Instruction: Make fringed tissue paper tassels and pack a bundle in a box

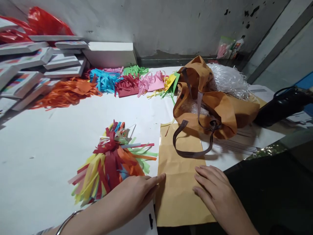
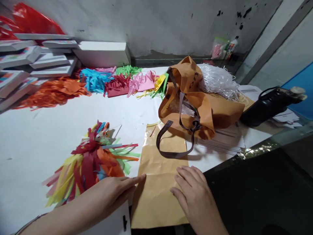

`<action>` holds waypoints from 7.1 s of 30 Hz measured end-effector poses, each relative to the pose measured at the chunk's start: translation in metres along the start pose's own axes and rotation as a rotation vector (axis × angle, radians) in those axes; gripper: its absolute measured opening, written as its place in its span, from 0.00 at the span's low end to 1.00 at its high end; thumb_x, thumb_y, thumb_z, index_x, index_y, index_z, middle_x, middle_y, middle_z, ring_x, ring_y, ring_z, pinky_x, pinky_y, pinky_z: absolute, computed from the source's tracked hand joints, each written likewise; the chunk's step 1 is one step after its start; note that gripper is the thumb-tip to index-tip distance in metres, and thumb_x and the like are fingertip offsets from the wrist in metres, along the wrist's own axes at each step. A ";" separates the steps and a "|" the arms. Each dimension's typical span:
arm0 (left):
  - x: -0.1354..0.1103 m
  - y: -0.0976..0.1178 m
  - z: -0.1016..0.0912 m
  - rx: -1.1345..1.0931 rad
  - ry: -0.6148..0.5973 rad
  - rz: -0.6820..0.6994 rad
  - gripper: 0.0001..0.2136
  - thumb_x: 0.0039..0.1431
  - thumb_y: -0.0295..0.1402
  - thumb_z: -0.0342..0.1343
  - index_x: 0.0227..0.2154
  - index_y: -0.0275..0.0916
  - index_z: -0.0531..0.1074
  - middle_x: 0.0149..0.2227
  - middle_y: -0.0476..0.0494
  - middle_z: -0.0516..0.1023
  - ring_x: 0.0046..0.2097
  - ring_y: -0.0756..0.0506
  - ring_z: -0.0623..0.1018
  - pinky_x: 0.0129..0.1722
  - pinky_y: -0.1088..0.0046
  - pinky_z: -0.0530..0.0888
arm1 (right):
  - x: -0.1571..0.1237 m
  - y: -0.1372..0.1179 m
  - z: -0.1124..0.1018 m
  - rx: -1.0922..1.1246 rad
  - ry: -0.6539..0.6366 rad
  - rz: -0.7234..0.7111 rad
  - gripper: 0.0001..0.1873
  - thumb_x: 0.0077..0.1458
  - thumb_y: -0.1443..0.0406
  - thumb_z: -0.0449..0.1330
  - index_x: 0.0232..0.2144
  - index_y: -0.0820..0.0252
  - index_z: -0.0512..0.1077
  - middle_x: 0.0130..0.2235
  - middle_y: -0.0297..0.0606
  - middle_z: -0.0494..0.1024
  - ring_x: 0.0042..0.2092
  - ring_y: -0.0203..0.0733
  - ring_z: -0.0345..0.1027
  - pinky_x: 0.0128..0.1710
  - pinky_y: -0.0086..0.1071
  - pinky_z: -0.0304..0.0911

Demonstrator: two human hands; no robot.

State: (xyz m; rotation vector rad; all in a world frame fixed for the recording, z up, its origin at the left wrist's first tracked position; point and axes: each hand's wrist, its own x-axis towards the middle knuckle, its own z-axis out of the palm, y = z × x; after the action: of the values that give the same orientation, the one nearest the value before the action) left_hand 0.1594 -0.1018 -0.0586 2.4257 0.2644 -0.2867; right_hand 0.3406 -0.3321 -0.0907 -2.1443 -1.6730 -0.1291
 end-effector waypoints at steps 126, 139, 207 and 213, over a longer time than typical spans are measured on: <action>0.016 0.009 -0.019 0.231 0.035 -0.035 0.12 0.67 0.30 0.48 0.28 0.40 0.72 0.26 0.46 0.79 0.29 0.45 0.79 0.26 0.74 0.60 | -0.011 -0.056 0.006 0.631 0.719 0.312 0.07 0.60 0.72 0.60 0.36 0.55 0.74 0.34 0.38 0.71 0.36 0.43 0.68 0.36 0.41 0.67; -0.034 0.012 -0.050 0.072 0.350 -0.036 0.15 0.68 0.44 0.51 0.47 0.41 0.75 0.36 0.43 0.84 0.35 0.41 0.82 0.31 0.71 0.71 | 0.019 -0.088 -0.007 1.730 0.429 0.695 0.07 0.57 0.59 0.64 0.33 0.55 0.75 0.25 0.28 0.62 0.21 0.28 0.50 0.19 0.23 0.52; -0.126 -0.037 -0.100 -0.644 0.932 0.004 0.11 0.68 0.32 0.51 0.35 0.39 0.78 0.38 0.46 0.84 0.41 0.47 0.80 0.45 0.71 0.73 | 0.195 -0.171 -0.001 0.712 -0.358 -0.130 0.10 0.62 0.57 0.60 0.42 0.53 0.76 0.32 0.30 0.79 0.32 0.36 0.71 0.30 0.27 0.63; -0.124 -0.047 -0.098 -0.795 0.774 0.032 0.18 0.51 0.35 0.70 0.46 0.39 0.76 0.41 0.45 0.84 0.42 0.45 0.81 0.40 0.73 0.75 | 0.196 -0.169 -0.003 0.594 -0.390 -0.203 0.10 0.65 0.59 0.57 0.43 0.55 0.76 0.27 0.30 0.75 0.29 0.36 0.68 0.26 0.26 0.61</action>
State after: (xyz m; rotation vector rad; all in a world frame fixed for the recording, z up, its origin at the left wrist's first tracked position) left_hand 0.0421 -0.0172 0.0200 1.6353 0.5487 0.6760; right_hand 0.2346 -0.1226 0.0196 -1.6138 -1.8327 0.6834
